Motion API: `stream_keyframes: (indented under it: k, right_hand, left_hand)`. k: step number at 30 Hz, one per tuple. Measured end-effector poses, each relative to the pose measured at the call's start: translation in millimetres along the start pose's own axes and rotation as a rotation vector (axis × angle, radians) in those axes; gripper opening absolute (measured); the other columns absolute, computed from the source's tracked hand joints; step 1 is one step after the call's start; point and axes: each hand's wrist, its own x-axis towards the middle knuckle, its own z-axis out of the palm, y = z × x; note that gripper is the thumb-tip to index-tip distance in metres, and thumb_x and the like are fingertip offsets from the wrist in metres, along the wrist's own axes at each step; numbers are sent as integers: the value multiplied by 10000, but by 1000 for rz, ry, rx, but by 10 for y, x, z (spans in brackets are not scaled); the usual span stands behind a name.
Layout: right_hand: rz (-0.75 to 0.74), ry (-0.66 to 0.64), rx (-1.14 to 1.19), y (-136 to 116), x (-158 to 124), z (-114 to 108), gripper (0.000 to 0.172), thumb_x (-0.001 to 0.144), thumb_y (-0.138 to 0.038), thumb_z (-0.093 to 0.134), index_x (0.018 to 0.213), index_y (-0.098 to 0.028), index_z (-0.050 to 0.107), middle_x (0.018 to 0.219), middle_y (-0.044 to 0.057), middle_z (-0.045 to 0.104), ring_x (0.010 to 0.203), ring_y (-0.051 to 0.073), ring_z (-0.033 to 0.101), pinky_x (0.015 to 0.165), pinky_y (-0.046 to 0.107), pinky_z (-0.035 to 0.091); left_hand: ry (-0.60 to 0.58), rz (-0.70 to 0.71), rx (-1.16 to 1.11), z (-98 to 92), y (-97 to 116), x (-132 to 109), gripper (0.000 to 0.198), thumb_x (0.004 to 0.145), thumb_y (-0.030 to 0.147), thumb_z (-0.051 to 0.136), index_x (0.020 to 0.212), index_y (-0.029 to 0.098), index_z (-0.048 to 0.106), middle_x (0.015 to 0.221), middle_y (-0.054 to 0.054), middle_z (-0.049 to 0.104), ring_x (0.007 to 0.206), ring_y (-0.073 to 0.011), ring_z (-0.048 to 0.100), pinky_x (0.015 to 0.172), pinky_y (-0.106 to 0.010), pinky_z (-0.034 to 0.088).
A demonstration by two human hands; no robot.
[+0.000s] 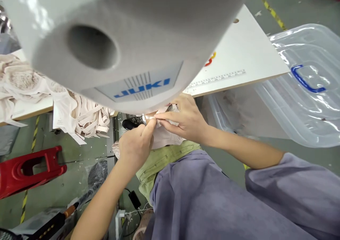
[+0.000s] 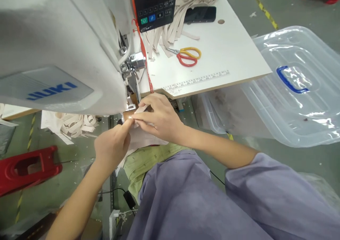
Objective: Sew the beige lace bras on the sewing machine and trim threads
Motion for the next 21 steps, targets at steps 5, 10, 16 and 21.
stream_keyframes:
  k: [5,10,16,21]
  right_hand:
    - [103,-32,166,-43,-60,52,169,949,-233,568,1037,-268,708,920,31,635,862,164,610,814,331,488]
    - [463,-41,486,-64,-272,160,478,924,-384,641,1339,-259,439,1074,47,623,768,139,656,688,297,549]
    - [361,-50,393,51,-165,116,300,904,-266,634,1203,-284,636,1189,68,628,923,197,653,720,321,561]
    - [321,-145,356,168,120,25,253,855,-185,616,1077,-235,728,1069,62,671,1040,255,651,821,341,570]
  left_hand:
    - [-1,249,18,90,-279,41,472,900,73,435,1281,269,630,515,47,406,453,-124,417,474,-324,154]
    - [28,168,129,33,-73,74,395,902,75,447,1241,192,612,522,53,457,450,-129,423,463,-326,159]
    - [4,33,187,-34,229,100,383,913,96,472,1288,105,546,542,45,508,456,-126,469,459,-321,211]
    - [11,-39,192,-76,321,201,291,910,88,468,1169,102,599,511,40,477,429,-128,464,435,-311,210]
